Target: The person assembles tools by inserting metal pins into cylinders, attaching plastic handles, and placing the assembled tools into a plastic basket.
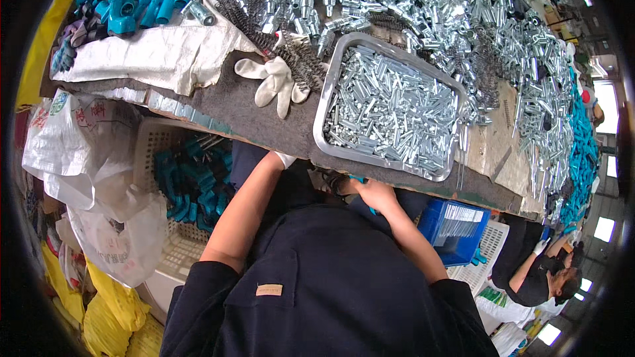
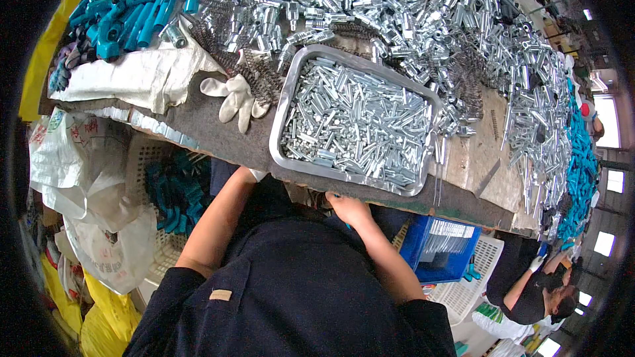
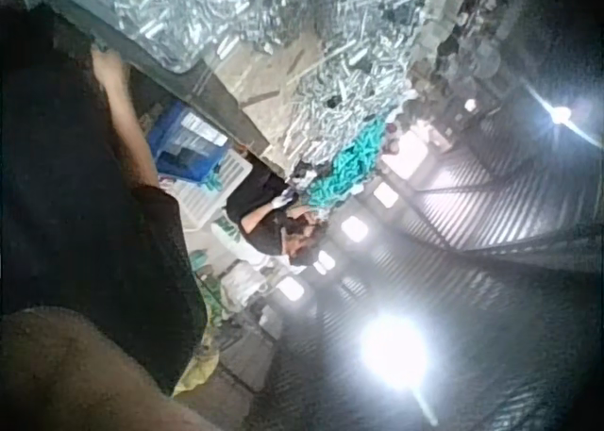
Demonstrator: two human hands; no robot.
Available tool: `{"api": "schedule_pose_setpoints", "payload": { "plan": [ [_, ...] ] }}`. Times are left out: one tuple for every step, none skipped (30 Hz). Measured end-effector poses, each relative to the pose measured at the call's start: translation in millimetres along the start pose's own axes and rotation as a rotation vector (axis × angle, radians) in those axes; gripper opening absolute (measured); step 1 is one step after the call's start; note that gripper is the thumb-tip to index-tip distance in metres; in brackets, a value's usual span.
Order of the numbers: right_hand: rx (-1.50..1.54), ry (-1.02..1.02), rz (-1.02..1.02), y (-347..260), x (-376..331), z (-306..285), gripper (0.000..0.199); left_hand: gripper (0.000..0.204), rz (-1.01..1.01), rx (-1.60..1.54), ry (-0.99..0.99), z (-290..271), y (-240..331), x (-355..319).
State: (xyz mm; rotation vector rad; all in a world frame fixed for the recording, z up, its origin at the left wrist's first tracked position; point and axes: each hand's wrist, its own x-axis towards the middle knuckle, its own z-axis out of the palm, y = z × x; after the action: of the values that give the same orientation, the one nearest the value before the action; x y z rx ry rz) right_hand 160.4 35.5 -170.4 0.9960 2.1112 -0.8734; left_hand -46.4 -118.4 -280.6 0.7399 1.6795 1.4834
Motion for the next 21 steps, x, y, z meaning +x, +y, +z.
{"api": "schedule_pose_setpoints", "payload": {
  "plan": [
    [-0.003,-0.004,0.001,-2.1,2.4,0.7,0.058,0.061,0.002,0.01,-0.022,-1.7,1.4,-3.3],
    [-0.036,0.01,0.006,-4.6,4.9,2.4,0.06,0.061,-0.001,0.008,-0.02,-1.6,-3.0,-3.1],
    [-0.069,0.026,0.011,-6.1,7.7,3.8,0.062,0.06,0.006,-0.025,-0.023,-1.0,-7.5,-1.9],
    [-0.068,0.026,0.013,-4.6,12.8,6.2,0.062,0.059,0.015,-0.057,-0.027,-0.5,-11.3,-0.1],
    [-0.079,0.04,-0.057,0.2,20.3,10.5,0.058,0.059,0.016,-0.058,-0.033,0.7,-13.1,2.6],
    [-0.087,0.058,-0.123,5.3,26.8,14.9,0.054,0.057,0.033,0.002,-0.018,3.3,-15.3,6.0],
    [-0.08,0.065,-0.115,6.6,33.8,20.4,0.054,0.056,0.053,0.062,-0.003,5.6,-16.4,10.5],
    [-0.098,0.13,-0.286,-19.5,41.1,30.2,0.053,0.061,0.052,0.324,-0.02,-12.3,-90.8,6.8],
    [-0.094,0.231,-0.361,-17.2,52.1,31.7,0.052,0.06,0.083,0.268,-0.016,-1.7,-86.5,13.9],
    [-0.173,0.247,-0.446,-31.5,51.6,16.3,0.053,0.059,0.111,0.221,-0.004,4.4,-70.0,10.7],
    [-0.121,0.295,-0.426,-28.1,61.8,27.4,0.052,0.058,0.107,-0.015,-0.069,1.3,-55.4,10.3],
    [-0.088,0.093,-0.334,-63.7,33.9,-1.4,0.056,0.056,0.084,-0.243,-0.11,-11.1,-51.3,0.7],
    [-0.08,0.136,-0.314,-58.7,33.5,-14.8,0.056,0.056,0.113,-0.242,-0.148,-8.8,-48.7,3.4],
    [-0.054,0.178,-0.296,-72.0,42.2,-16.0,0.056,0.056,0.126,-0.072,-0.267,-4.5,-55.4,2.0],
    [-0.028,0.222,-0.277,-60.1,42.8,-29.9,0.056,0.056,0.144,0.101,-0.381,1.5,-62.3,1.7],
    [-0.006,0.242,-0.274,-45.7,39.3,-36.6,0.056,0.055,0.145,0.277,-0.47,2.2,-73.7,-9.6],
    [0.012,0.262,-0.284,-33.3,36.7,-44.8,0.056,0.055,0.146,0.462,-0.541,-1.1,-76.4,-14.3],
    [0.027,0.281,-0.295,-22.7,35.4,-51.4,0.055,0.054,0.145,0.646,-0.607,-5.0,-80.1,-11.4],
    [0.054,0.323,-0.255,1.5,33.6,-59.7,0.055,0.053,0.079,0.698,-0.692,22.5,-36.9,2.8],
    [0.078,0.344,-0.25,10.0,30.1,-59.1,0.055,0.052,-0.014,0.765,-0.743,51.5,38.9,-1.7],
    [0.094,0.378,-0.213,22.2,22.1,-54.8,0.055,0.053,0.022,0.839,-0.904,84.4,84.4,8.6]
  ]
}}
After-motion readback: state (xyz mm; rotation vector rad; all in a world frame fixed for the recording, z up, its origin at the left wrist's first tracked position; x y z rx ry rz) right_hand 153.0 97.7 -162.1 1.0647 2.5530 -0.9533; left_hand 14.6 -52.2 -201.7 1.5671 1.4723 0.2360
